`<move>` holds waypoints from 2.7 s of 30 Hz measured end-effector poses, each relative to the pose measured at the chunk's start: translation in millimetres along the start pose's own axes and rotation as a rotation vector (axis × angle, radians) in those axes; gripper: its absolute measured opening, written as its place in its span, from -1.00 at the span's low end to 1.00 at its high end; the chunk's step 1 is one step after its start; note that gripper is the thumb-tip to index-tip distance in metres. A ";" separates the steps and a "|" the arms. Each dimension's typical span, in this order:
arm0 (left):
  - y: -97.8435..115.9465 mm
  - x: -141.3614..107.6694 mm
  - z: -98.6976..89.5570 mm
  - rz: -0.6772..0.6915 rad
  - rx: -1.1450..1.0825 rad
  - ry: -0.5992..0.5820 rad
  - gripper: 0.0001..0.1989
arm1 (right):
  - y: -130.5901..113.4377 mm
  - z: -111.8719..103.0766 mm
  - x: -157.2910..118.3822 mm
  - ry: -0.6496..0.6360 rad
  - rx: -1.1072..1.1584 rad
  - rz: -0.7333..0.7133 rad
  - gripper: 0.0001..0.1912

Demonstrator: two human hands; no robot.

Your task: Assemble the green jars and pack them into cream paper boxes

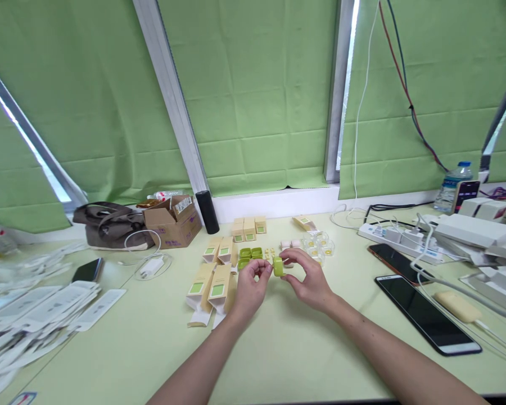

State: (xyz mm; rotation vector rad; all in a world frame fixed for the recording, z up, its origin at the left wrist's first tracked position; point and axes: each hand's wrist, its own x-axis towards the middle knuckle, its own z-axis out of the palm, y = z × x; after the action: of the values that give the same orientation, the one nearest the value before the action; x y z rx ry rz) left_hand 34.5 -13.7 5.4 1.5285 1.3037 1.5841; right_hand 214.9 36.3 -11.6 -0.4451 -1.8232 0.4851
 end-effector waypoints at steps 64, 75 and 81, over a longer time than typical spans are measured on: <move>-2.2 -8.7 -11.1 0.466 0.360 -0.096 -0.50 | -3.1 -5.0 -1.0 -0.026 -0.216 -0.257 -0.35; 2.7 -8.7 -9.5 0.553 0.377 -0.031 -0.60 | -5.8 -8.3 0.5 -0.033 -0.193 -0.325 -0.50; 3.1 -9.8 -9.5 0.569 0.399 -0.025 -0.61 | -7.9 -7.8 1.4 -0.065 -0.211 -0.356 -0.60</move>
State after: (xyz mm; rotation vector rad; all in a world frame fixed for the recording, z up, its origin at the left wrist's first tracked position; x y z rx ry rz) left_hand 27.8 -26.0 5.5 2.3177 1.2944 1.6830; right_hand 221.5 31.2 -4.1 -0.2394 -1.9727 0.0634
